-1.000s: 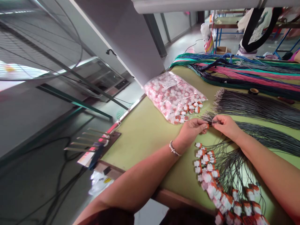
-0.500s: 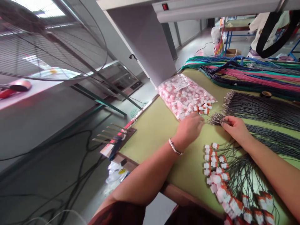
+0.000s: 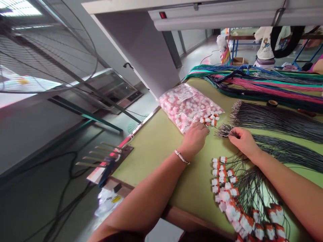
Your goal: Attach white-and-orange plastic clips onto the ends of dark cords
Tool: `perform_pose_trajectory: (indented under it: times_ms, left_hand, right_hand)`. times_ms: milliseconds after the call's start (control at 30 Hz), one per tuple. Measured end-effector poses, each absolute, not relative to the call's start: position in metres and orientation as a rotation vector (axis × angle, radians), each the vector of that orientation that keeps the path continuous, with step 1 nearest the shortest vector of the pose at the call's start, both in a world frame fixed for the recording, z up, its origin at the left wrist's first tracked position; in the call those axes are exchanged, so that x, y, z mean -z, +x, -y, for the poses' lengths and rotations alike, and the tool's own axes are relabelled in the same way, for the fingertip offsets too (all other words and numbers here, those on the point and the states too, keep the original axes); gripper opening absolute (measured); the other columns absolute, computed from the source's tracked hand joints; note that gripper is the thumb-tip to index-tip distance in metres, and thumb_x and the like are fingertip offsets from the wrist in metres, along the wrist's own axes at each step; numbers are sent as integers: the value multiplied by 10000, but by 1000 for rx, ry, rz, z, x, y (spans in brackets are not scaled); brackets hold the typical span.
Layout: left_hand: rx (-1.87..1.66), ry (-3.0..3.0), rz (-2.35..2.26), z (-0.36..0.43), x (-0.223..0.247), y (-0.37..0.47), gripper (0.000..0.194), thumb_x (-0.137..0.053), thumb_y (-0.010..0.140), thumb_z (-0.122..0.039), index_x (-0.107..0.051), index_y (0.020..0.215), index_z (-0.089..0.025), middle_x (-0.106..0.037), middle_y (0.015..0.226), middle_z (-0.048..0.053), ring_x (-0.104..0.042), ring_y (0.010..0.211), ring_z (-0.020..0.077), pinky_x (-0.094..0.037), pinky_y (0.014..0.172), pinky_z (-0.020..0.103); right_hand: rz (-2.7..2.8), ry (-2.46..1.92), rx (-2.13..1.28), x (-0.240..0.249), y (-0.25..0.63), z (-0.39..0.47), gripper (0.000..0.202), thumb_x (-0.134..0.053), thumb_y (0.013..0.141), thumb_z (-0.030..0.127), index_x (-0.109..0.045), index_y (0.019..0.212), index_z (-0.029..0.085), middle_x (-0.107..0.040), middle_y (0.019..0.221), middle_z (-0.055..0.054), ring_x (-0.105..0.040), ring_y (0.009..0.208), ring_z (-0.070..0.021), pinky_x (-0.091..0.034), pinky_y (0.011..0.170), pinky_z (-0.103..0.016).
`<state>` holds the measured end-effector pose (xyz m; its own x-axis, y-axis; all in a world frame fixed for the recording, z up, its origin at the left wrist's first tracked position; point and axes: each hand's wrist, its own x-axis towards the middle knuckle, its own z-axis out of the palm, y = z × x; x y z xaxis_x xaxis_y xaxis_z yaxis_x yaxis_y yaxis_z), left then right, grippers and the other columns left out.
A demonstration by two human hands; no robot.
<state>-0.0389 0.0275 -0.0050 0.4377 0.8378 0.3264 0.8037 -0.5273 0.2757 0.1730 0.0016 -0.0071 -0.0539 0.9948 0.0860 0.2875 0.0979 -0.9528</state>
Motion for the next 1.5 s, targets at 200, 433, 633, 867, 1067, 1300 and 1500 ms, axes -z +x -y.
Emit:
perform_pose_trajectory:
  times_ms: [200, 433, 633, 867, 1067, 1300, 1500]
  left_hand:
    - [-999, 1738, -1372, -12, -3, -24, 181, -632, 790, -300, -719, 862, -158, -661, 661, 42, -578, 568, 139, -468, 548, 262]
    - [-829, 1200, -1084, -7, 5, 14, 229, -772, 649, -327, -692, 707, -120, -569, 476, -17, -487, 393, 65, -405, 417, 192]
    - [-856, 1184, -1117, -7, 4, 14, 219, -766, 652, -309, -700, 718, -111, -581, 492, -13, -484, 394, 57, -401, 416, 183]
    - [-918, 1213, -1146, -5, 6, 14, 146, -749, 647, -251, -709, 711, -126, -571, 502, -22, -481, 427, 62, -414, 447, 195]
    - [-909, 1183, -1022, -7, 9, 4, 260, -775, 636, -292, -758, 858, -156, -664, 674, 16, -531, 553, 80, -455, 559, 223]
    - [-979, 924, -817, -6, 5, -4, 359, -790, 637, -212, -724, 987, -171, -683, 826, 34, -538, 663, 85, -429, 623, 220]
    - [-913, 828, -785, -5, 3, -3, 254, -821, 617, -228, -720, 829, -133, -674, 760, 31, -565, 661, 86, -449, 657, 215]
  right_hand:
    - [1500, -1297, -1009, 7, 174, -1, 130, -538, 625, 318, -515, 618, 190, -460, 550, 32, -381, 530, -104, -305, 509, -243]
    - [1654, -1300, -814, 8, 174, 2, 46, -523, 633, 236, -505, 642, 195, -485, 565, 32, -410, 546, -109, -330, 539, -247]
    - [1561, -1285, -950, 6, 174, 3, 91, -520, 700, 289, -494, 667, 208, -513, 552, 29, -436, 516, -115, -341, 511, -248]
    - [1605, -1398, -975, 6, 176, -1, 130, -544, 665, 310, -554, 616, 190, -493, 514, 32, -398, 510, -109, -300, 499, -247]
    - [1511, -1390, -963, 5, 176, -3, 166, -531, 649, 331, -506, 567, 188, -457, 530, 34, -377, 545, -107, -307, 528, -245]
    - [1574, -1363, -883, 4, 174, 2, 107, -507, 629, 273, -479, 563, 193, -425, 515, 40, -361, 539, -103, -289, 523, -243]
    - [1635, -1380, -831, 4, 174, 3, 87, -491, 624, 250, -462, 561, 197, -430, 511, 41, -358, 517, -98, -279, 510, -241]
